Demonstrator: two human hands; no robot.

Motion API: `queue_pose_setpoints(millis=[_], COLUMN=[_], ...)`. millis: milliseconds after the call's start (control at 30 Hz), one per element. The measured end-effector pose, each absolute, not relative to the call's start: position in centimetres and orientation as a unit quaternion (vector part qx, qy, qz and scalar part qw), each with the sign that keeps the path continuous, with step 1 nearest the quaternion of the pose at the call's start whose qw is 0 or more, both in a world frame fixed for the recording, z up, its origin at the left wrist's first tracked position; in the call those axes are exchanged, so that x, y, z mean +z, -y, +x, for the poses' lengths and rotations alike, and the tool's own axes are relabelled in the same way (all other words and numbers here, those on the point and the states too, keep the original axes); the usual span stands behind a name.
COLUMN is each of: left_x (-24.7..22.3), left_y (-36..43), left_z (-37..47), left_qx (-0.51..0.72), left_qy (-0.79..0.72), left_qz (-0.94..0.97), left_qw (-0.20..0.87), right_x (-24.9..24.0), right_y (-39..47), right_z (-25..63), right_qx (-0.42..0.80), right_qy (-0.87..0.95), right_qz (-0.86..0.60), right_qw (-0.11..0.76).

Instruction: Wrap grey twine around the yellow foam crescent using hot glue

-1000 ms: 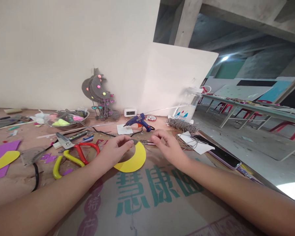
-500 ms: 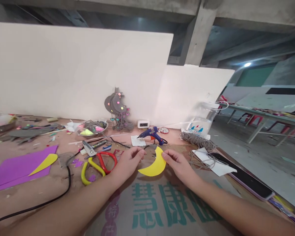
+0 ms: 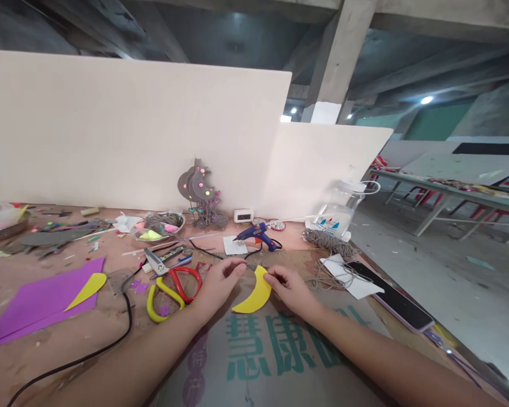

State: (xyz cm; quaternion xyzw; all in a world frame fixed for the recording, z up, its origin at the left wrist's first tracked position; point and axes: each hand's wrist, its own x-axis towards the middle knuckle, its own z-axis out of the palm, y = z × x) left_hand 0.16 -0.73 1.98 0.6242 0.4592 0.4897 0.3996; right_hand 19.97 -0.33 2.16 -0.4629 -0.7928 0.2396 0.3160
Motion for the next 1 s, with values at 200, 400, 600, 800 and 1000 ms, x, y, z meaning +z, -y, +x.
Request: queue_pose_setpoints(millis=[200, 400, 600, 800, 1000], left_x=[1.7, 2.4, 2.0, 2.2, 2.2], left_y=[0.2, 1.4, 1.7, 2.0, 2.5], left_z=[0.0, 0.5, 0.8, 0.4, -0.6], left_qx=[0.458, 0.437, 0.435, 0.444, 0.456], left_qy=[-0.474, -0.477, -0.496, -0.496, -0.5], left_qz=[0.64, 0.697, 0.715, 0.711, 0.687], left_qw=[0.394, 0.309, 0.23, 0.227, 0.264], right_x=[2.4, 2.6, 2.1, 2.7, 3.5], right_y=[0.6, 0.9, 0.3, 1.0, 1.7], right_z=[19.8, 19.9, 20.5, 19.9, 18.0], right_qx=[0.236, 0.246, 0.305, 0.283, 0.268], right_qy=[0.79, 0.792, 0.773, 0.782, 0.796], right_qz=[-0.473, -0.464, -0.454, -0.453, -0.46], right_qw=[0.311, 0.312, 0.322, 0.32, 0.288])
